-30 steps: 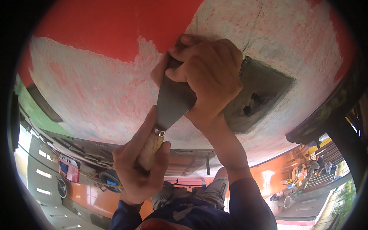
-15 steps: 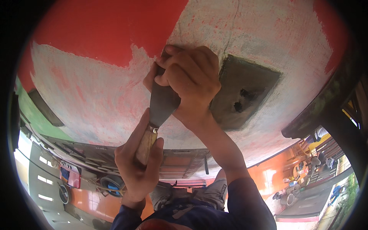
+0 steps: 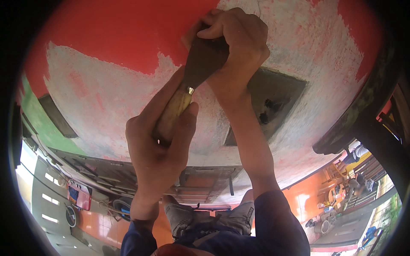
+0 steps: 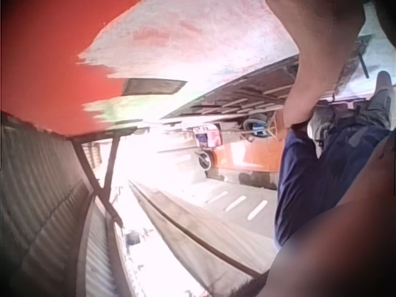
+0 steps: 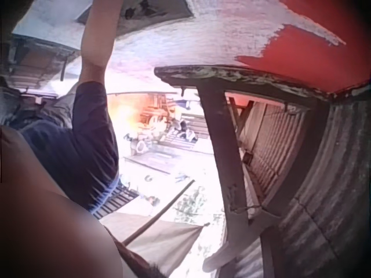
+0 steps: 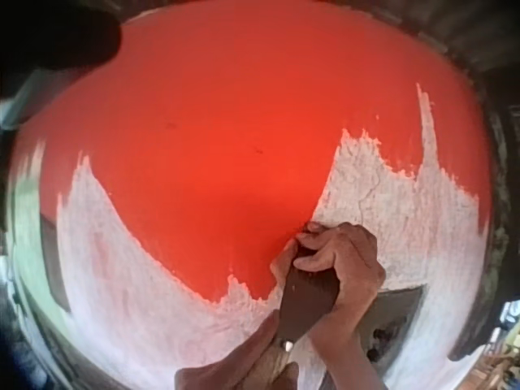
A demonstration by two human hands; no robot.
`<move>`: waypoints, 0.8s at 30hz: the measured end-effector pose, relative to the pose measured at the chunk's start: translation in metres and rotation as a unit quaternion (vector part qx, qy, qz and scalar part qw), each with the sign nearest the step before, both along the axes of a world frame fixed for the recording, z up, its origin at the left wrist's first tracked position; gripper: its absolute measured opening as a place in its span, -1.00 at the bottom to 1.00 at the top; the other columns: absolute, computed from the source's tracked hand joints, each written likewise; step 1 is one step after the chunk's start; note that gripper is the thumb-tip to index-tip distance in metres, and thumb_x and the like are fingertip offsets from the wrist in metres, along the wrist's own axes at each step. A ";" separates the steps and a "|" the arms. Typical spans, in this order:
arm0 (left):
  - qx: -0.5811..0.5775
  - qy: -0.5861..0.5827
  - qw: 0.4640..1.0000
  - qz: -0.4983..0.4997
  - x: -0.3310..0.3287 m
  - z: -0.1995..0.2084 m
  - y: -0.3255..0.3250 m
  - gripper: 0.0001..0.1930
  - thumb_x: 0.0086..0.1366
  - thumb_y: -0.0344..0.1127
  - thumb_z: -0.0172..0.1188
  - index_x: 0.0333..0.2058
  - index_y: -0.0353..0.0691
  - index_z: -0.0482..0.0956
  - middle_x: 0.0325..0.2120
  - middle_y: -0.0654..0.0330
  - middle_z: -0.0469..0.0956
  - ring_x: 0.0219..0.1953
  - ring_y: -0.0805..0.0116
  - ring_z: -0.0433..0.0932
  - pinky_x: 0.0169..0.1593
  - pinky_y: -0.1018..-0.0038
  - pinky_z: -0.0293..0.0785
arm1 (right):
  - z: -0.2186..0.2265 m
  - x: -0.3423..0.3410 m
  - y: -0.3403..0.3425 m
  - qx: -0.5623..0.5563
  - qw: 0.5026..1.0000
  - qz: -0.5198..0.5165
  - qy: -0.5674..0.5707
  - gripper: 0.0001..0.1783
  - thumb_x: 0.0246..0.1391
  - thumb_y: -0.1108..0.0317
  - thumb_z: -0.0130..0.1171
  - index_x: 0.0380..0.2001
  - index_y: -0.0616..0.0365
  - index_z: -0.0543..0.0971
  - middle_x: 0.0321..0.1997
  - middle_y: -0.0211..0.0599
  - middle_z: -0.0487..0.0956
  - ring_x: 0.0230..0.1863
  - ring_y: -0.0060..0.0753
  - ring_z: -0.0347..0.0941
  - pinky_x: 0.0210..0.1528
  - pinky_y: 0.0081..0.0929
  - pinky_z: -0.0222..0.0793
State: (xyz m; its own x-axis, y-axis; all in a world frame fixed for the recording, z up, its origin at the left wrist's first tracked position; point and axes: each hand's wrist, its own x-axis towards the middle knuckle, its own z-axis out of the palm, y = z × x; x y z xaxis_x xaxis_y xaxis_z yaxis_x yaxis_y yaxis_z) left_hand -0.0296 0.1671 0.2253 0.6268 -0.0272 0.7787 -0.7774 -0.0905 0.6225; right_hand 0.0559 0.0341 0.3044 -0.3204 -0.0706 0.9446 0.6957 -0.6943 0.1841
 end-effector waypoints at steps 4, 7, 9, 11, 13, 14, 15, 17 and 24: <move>-0.004 0.039 0.999 0.015 -0.015 -0.009 -0.001 -0.44 0.16 -0.52 0.21 0.19 -0.37 0.46 -0.52 -0.10 0.60 -0.53 0.28 0.66 -0.43 0.48 0.48 | -0.025 -0.003 0.002 -0.127 0.991 0.011 -0.040 -0.67 -0.42 0.68 0.42 -0.63 0.09 0.49 -0.42 -0.30 0.64 -0.21 -0.27 0.64 -0.07 -0.40 0.46; 0.031 0.131 0.991 0.028 -0.029 -0.020 0.001 -0.43 0.18 -0.51 0.21 0.21 -0.41 0.43 -0.48 -0.12 0.63 -0.49 0.16 0.70 -0.41 0.44 0.52 | -0.049 0.005 0.000 -0.091 0.996 0.011 0.021 -0.65 -0.41 0.68 0.42 -0.67 0.06 0.43 -0.47 -0.36 0.63 -0.26 -0.28 0.65 -0.07 -0.42 0.43; 0.034 0.004 0.999 0.037 -0.029 -0.025 0.004 -0.43 0.20 -0.49 0.20 0.23 -0.43 0.39 -0.46 -0.15 0.63 -0.45 0.06 0.72 -0.40 0.39 0.55 | -0.057 0.010 -0.005 -0.063 0.996 0.022 0.057 -0.65 -0.40 0.68 0.41 -0.67 0.06 0.43 -0.47 -0.36 0.63 -0.26 -0.28 0.65 -0.08 -0.41 0.44; 0.047 -0.009 0.998 0.045 -0.030 -0.028 0.009 -0.43 0.21 -0.48 0.19 0.23 -0.43 0.39 -0.45 -0.16 0.63 -0.44 0.04 0.72 -0.40 0.37 0.56 | -0.059 0.013 -0.004 -0.058 0.997 0.014 0.053 -0.66 -0.43 0.65 0.41 -0.68 0.05 0.43 -0.48 -0.38 0.62 -0.28 -0.30 0.64 -0.09 -0.42 0.41; 0.050 0.039 0.998 0.024 -0.030 -0.028 0.014 -0.43 0.19 -0.48 0.21 0.22 -0.42 0.40 -0.42 -0.16 0.64 -0.42 0.02 0.72 -0.38 0.36 0.57 | -0.057 0.014 0.001 -0.057 0.998 -0.022 0.034 -0.67 -0.49 0.59 0.40 -0.70 0.02 0.42 -0.52 -0.43 0.61 -0.32 -0.34 0.62 -0.12 -0.45 0.34; 0.043 0.037 0.998 0.025 -0.025 -0.027 0.012 -0.43 0.19 -0.48 0.21 0.22 -0.41 0.41 -0.42 -0.16 0.64 -0.41 0.02 0.72 -0.38 0.36 0.57 | -0.055 0.012 0.002 -0.070 0.997 -0.011 -0.006 -0.67 -0.46 0.63 0.39 -0.68 0.04 0.44 -0.50 -0.39 0.62 -0.29 -0.32 0.63 -0.12 -0.44 0.39; 0.049 0.058 0.997 0.028 -0.020 -0.026 0.010 -0.43 0.19 -0.48 0.21 0.22 -0.41 0.41 -0.41 -0.16 0.65 -0.41 0.02 0.72 -0.37 0.36 0.57 | -0.052 0.011 0.003 -0.085 0.996 -0.017 -0.013 -0.67 -0.42 0.68 0.39 -0.66 0.07 0.45 -0.47 -0.36 0.63 -0.27 -0.29 0.64 -0.13 -0.43 0.44; 0.025 -0.015 0.999 0.025 -0.012 -0.024 0.004 -0.43 0.20 -0.50 0.20 0.22 -0.38 0.41 -0.45 -0.09 0.63 -0.47 0.19 0.61 -0.41 0.41 0.51 | -0.044 0.012 0.001 -0.084 0.996 -0.022 -0.030 -0.67 -0.39 0.73 0.38 -0.63 0.10 0.46 -0.44 -0.31 0.64 -0.24 -0.26 0.65 -0.12 -0.43 0.49; 0.028 -0.008 0.999 0.033 -0.015 -0.025 -0.010 -0.36 0.12 -0.50 0.23 0.24 -0.32 0.40 -0.44 -0.07 0.64 -0.49 -0.01 0.67 -0.44 0.28 0.55 | -0.042 0.013 -0.009 -0.057 0.998 -0.001 0.000 -0.68 -0.30 0.69 0.41 -0.65 0.08 0.46 -0.34 -0.23 0.66 -0.19 -0.30 0.66 -0.03 -0.45 0.50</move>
